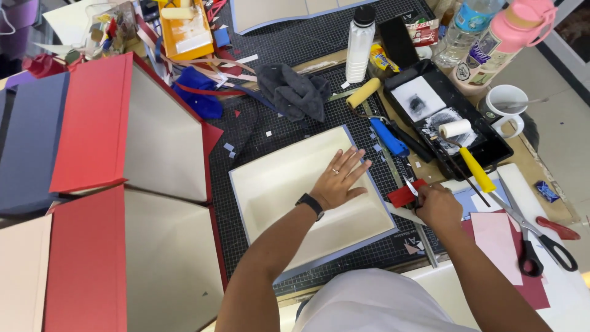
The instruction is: The person is finishing the edges of a cardboard box lid by trimming the covering paper with scissors, applying glue with a small roller, and folding the paper over the edges to create a clean finish.
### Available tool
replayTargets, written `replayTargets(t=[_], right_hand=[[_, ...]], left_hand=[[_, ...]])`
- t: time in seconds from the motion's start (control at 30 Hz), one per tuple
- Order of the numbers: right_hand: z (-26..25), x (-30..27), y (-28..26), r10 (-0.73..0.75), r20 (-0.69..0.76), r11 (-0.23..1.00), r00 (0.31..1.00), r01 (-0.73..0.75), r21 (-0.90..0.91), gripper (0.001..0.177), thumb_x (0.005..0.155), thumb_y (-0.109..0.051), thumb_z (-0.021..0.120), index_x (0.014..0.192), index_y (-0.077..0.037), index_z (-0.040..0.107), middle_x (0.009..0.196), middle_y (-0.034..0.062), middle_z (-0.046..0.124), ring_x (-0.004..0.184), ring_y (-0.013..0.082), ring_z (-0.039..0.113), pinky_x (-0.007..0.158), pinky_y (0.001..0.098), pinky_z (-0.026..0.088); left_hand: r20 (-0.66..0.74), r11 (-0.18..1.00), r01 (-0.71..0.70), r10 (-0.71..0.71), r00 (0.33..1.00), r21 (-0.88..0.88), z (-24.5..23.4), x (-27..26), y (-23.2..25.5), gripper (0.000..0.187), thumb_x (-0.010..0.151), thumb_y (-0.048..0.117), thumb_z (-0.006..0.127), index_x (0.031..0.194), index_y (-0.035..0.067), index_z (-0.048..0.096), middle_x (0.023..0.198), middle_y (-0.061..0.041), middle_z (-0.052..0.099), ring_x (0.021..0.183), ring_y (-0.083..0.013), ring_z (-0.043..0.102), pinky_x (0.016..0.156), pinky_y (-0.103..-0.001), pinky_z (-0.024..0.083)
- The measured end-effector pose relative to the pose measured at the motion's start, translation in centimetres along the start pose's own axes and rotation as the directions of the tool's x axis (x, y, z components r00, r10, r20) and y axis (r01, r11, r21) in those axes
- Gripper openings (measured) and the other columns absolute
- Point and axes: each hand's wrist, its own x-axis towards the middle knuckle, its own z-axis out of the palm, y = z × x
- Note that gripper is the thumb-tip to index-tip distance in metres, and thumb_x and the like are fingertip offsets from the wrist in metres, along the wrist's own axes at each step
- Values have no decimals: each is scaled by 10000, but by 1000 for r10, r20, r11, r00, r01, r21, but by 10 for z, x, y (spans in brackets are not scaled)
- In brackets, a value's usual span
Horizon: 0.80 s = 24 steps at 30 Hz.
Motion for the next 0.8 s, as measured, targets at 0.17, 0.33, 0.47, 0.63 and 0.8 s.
replayTargets(t=[0.17,0.33,0.47,0.63,0.8], right_hand=[[-24,-8,-16,86,61,993,994,-91,81,183,752,-215,777,846,-119,653,874,117,652,988,381,723,851,492,591],[16,17,6,143,-5,990,990,-143,-17,46,817,-185,720,851,-167,695,950,87,676,1058,342,714,879,458,612],[19,35,7,121,-64,984,991,-128,-123,103,842,-132,690,902,-185,755,1067,75,657,1120,330,674,884,433,613],[22,42,16,116,34,967,993,-105,-232,174,826,-143,703,951,-197,812,1135,95,654,1178,350,638,900,478,607],[14,1,3,-206,-322,976,924,169,-138,123,907,-252,734,1000,-212,802,1093,74,703,1121,324,656,903,447,559]], left_hand=[[48,938,326,-323,945,-120,-5,12,-4,635,1063,569,356,1546,157,369,1498,-111,384,1449,-331,377,1244,-512,313],[68,580,703,-750,658,-412,-36,55,13,267,1031,272,635,1132,61,506,1071,-98,519,1022,-308,605,895,-427,551],[603,-165,838,-765,224,-521,-26,66,22,1038,872,505,794,1566,43,175,1209,-165,462,1012,-255,622,777,-386,639],[669,-212,827,-704,240,-520,-16,57,20,946,860,217,795,1575,6,213,1132,-187,480,919,-270,659,705,-424,685],[734,-180,857,-617,284,-483,-40,45,23,860,829,161,803,1532,-5,337,1096,-202,548,902,-296,699,666,-435,679]])
